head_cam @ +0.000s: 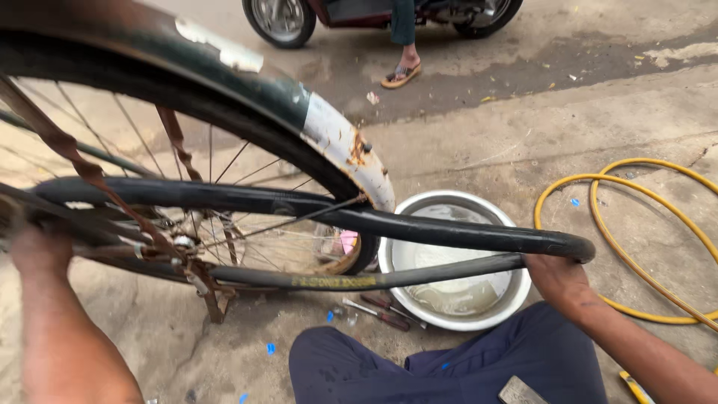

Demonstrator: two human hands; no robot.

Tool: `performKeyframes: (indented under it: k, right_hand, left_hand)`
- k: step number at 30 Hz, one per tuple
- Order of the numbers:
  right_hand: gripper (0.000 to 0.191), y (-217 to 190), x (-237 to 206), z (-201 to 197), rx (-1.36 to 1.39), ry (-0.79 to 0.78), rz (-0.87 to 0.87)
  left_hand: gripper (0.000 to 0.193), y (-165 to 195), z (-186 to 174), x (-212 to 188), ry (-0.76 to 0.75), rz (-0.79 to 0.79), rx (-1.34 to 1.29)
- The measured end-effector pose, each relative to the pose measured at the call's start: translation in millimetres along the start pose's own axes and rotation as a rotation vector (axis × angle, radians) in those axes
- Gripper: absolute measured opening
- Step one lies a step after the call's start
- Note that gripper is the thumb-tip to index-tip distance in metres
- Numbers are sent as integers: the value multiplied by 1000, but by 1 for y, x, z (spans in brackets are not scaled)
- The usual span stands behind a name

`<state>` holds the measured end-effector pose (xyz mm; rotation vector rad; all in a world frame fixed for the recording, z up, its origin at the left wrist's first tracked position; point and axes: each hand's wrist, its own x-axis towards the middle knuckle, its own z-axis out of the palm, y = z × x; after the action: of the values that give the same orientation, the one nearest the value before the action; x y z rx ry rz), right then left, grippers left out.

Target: The person sits on the ground with a bicycle inner tube on their lap, opens a patch kit packet and presses a patch onto the tube. They then attach an air hose to the valve to inflate the tube and submerge sections of it in a water basin, moving the tube around to check for leaks.

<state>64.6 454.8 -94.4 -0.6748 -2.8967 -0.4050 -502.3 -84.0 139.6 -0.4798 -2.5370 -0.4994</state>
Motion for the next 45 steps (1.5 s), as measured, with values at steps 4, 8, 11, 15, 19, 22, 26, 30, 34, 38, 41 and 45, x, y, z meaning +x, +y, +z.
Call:
performKeyframes:
  k: [4, 8, 11, 15, 19, 22, 26, 30, 34, 38, 41, 45]
  right_hand:
    - [24, 9, 14, 0, 94, 92, 82]
    - [24, -8, -3, 17, -158, -183, -38]
    - [26, -18, -12, 18, -101, -125, -80]
    - [36, -18, -19, 2, -238, 64, -163]
    - [44, -11, -31, 5, -360, 360, -236]
    - [48, -4, -50, 25, -405, 219, -235]
    - [39, -6, -67, 39, -252, 246, -229]
    - [38, -12, -47, 33, -249, 310, -205]
    - [27, -25, -33, 34, -39, 59, -191]
    - [30, -35, -20, 39, -152, 57, -267]
    - [26, -42, -11, 38, -145, 90, -277]
    - [22, -47, -2, 31, -150, 61, -271]
  left_hand:
    - [56, 10, 2, -26, -5, -195, -56]
    - [69, 34, 12, -69, -46, -556, -214]
    - [66, 84, 39, -143, 435, -130, -386]
    - [50, 190, 90, -287, 342, -96, -548]
    - [46, 284, 154, -383, -247, 463, -562]
    - [68, 321, 198, -417, -667, 769, -182]
    - [55, 336, 225, -429, -694, 778, -95]
    - [54, 358, 224, -414, -820, 704, 66]
    - [46, 382, 215, -400, -900, 642, 180]
    - [45, 392, 217, -394, -952, 651, 286]
    - [44, 393, 222, -391, -955, 666, 292]
    - [44, 395, 223, -387, -926, 684, 284]
